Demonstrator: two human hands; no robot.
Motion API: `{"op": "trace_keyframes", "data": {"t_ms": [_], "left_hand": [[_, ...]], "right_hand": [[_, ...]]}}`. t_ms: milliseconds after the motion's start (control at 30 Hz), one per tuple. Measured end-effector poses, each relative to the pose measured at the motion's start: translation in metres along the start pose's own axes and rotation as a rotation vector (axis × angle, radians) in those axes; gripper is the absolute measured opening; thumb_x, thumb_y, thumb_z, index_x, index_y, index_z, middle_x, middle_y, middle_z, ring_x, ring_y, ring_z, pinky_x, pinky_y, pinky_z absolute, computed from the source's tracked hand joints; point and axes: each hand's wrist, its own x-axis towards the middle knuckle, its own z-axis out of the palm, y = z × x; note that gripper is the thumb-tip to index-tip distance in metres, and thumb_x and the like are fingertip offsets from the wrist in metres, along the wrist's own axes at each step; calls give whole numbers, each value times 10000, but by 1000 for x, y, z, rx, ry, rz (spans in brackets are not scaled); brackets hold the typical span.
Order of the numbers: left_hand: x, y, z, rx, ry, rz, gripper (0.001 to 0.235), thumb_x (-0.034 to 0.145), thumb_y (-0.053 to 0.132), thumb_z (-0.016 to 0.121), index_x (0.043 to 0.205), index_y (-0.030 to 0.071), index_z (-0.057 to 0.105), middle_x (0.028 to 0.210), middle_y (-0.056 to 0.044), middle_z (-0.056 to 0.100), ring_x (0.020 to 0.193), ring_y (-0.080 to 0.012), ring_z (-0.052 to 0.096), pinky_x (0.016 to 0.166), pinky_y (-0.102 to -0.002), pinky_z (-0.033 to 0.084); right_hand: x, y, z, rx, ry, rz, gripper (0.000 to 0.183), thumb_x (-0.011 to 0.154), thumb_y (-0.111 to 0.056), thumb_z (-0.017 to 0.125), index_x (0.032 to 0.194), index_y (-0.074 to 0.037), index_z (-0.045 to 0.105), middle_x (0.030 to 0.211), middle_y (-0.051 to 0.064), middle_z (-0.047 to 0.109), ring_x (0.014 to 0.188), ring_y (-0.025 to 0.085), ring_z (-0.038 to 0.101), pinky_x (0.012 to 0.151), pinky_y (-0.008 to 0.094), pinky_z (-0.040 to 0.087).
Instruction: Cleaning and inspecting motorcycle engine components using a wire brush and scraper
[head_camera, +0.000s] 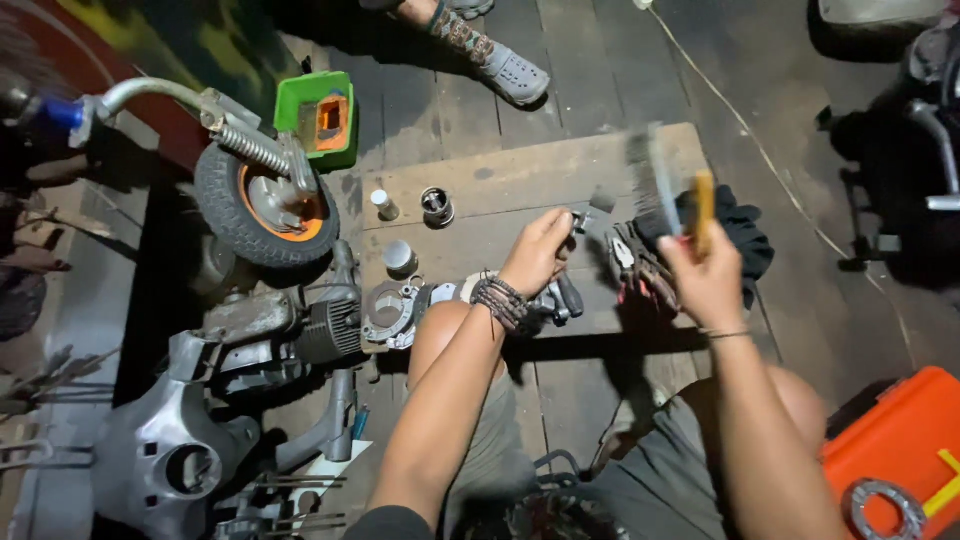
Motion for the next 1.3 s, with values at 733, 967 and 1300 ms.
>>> {"op": "trace_keyframes", "data": {"t_ms": [733,967,1300], "left_hand": [[-5,5,-10,324,1,-53,463,1035,389,547,1257,-1,661,1181,-203,693,1116,-283,636,979,-451,529],[-8,23,0,427,18,-59,491,1041,420,509,1297,25,646,1313,-221,649,1304,-378,552,1115,-504,415],[-30,77,32,415,-57,-132,654,1049,419,450,1457,-93,472,1507,-296,462,1462,-400,358,1245,-506,237]], "right_hand": [[-13,-63,5,-330,-35,-55,282,896,-341,814,954,-148,617,623,152,623,652,447,662,574,502,461],[-11,-67,9,-173,-38,-57,271,863,-279,833,902,-141,602,601,150,591,600,399,641,531,432,436],[-9,-80,12,-195,15,-25,288,885,-318,810,887,-128,593,607,180,603,605,451,640,518,476,432]]}}
